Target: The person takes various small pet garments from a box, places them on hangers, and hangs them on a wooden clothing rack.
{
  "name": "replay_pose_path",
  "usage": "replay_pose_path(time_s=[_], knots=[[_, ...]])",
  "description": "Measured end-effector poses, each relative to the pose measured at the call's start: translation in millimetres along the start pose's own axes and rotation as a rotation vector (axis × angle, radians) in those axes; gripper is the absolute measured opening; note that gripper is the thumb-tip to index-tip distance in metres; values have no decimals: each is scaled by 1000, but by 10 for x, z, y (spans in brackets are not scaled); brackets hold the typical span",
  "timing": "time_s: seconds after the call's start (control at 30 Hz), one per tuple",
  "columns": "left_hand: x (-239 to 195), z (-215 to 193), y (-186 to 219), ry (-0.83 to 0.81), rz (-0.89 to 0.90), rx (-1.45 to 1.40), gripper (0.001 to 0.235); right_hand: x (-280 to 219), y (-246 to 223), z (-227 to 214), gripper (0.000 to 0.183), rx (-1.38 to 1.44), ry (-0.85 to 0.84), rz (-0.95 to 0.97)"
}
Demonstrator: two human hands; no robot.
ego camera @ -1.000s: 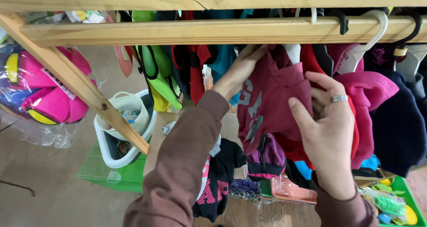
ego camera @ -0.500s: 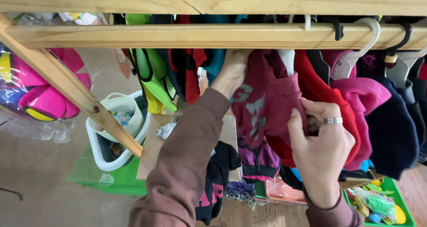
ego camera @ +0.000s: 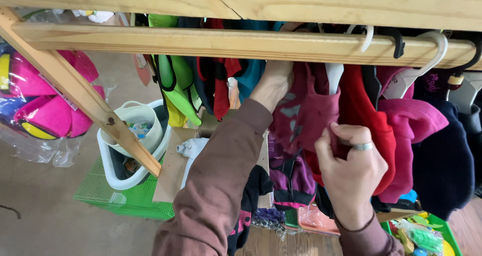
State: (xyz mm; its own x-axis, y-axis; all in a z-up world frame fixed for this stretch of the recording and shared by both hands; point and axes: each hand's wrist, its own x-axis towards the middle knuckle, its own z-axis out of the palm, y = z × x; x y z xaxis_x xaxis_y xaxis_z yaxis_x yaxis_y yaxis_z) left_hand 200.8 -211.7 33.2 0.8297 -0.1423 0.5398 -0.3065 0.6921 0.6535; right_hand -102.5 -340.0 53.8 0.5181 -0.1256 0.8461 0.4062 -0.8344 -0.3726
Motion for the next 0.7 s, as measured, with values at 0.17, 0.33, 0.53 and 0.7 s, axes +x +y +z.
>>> replay_pose_path(time_s=[0.17,0.33,0.53,0.7], knots=[[71,14,-39,-17,-4,-11,22,-14,33,-54,24,-9,-6,50],[-149,-7,-91,-22,-14,-19,24,-36,-162,-277,22,57,-23,93],[-278,13,124,-95,-11,218,34,-58,-133,-408,22,7,14,-41],[-373,99,474,-64,-59,433,39,4,-261,-546,12,115,-44,141]])
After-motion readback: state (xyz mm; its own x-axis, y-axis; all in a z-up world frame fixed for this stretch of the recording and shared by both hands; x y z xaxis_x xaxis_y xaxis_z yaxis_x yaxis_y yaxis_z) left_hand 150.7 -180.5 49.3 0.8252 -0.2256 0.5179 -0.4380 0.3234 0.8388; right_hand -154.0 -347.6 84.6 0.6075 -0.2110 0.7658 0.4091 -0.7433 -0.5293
